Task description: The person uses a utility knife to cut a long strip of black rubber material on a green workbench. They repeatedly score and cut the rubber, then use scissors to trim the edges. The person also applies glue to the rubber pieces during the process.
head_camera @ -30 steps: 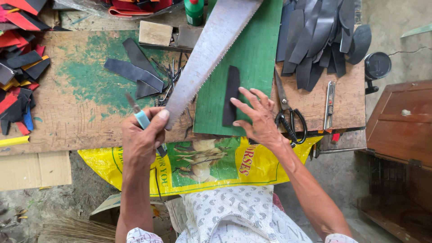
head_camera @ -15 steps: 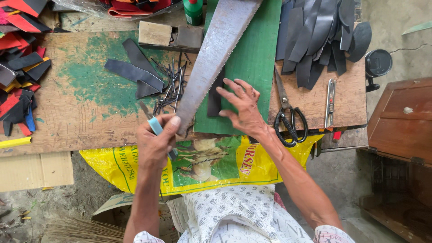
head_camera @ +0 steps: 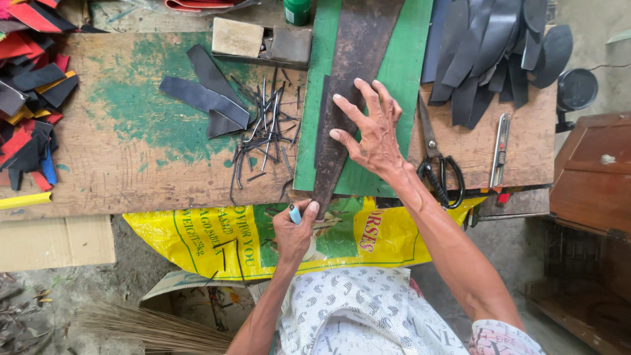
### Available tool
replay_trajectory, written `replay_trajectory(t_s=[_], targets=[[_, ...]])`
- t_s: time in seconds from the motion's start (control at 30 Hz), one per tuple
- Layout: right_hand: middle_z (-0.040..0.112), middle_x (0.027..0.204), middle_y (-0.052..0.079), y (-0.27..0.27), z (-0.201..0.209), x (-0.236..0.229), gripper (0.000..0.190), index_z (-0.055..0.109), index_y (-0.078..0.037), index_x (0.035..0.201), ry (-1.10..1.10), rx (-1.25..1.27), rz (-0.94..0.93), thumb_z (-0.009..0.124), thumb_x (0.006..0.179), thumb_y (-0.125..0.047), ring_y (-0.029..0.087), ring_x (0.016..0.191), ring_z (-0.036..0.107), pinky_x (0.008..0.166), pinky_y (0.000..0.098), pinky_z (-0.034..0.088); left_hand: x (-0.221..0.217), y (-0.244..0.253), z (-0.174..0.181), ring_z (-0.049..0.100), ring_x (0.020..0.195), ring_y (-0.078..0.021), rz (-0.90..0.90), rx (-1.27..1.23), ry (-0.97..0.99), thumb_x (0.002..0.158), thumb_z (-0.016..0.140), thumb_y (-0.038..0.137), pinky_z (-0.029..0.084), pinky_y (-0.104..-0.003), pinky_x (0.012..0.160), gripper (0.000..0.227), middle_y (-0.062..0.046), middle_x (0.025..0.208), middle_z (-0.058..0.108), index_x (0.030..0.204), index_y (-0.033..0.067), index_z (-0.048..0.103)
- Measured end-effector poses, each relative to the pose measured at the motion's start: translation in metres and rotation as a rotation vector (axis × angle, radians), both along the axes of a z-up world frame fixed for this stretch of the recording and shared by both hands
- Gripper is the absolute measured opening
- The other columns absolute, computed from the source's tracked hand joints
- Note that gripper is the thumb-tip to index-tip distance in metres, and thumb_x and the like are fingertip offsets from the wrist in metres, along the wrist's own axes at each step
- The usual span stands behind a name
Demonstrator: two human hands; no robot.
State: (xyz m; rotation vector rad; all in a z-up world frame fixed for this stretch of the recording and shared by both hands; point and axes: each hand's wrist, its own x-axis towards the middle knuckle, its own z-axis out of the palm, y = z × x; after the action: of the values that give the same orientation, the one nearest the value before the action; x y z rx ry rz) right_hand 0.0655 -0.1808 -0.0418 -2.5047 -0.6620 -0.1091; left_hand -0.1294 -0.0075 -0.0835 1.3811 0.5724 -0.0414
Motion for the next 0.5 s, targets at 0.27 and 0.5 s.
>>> replay_trajectory(t_s=[0.27,0.5], targets=[[0.033,0.166,0.014,0.001,-0.005,0.006,0.061,0.058,-0.024,0.152,0.002,-0.037,0.005,0.071,0.099,-0.051,0.039,0.152,0.026,0.118,0.0574,0.019,0.007,0.005,0.013,0.042,0.044,-0.0022,0.021,-0.066,0.224,0.090,0.079,0.027,0.030,-0.022,0.039,0.031,-0.004,0.061,0.066,0.092,-0.0042,0.077],[0.028,0.169,0.014,0.004,-0.009,0.008,0.060,0.053,-0.025,0.157,0.012,-0.089,0.002,0.065,0.104,-0.050,0.040,0.156,0.022,0.123,0.0586,0.016,0.014,0.006,0.017,0.043,0.044,-0.0017,0.022,-0.076,0.215,0.089,0.080,0.029,0.031,-0.022,0.039,0.035,-0.004,0.060,0.067,0.086,-0.0050,0.076]])
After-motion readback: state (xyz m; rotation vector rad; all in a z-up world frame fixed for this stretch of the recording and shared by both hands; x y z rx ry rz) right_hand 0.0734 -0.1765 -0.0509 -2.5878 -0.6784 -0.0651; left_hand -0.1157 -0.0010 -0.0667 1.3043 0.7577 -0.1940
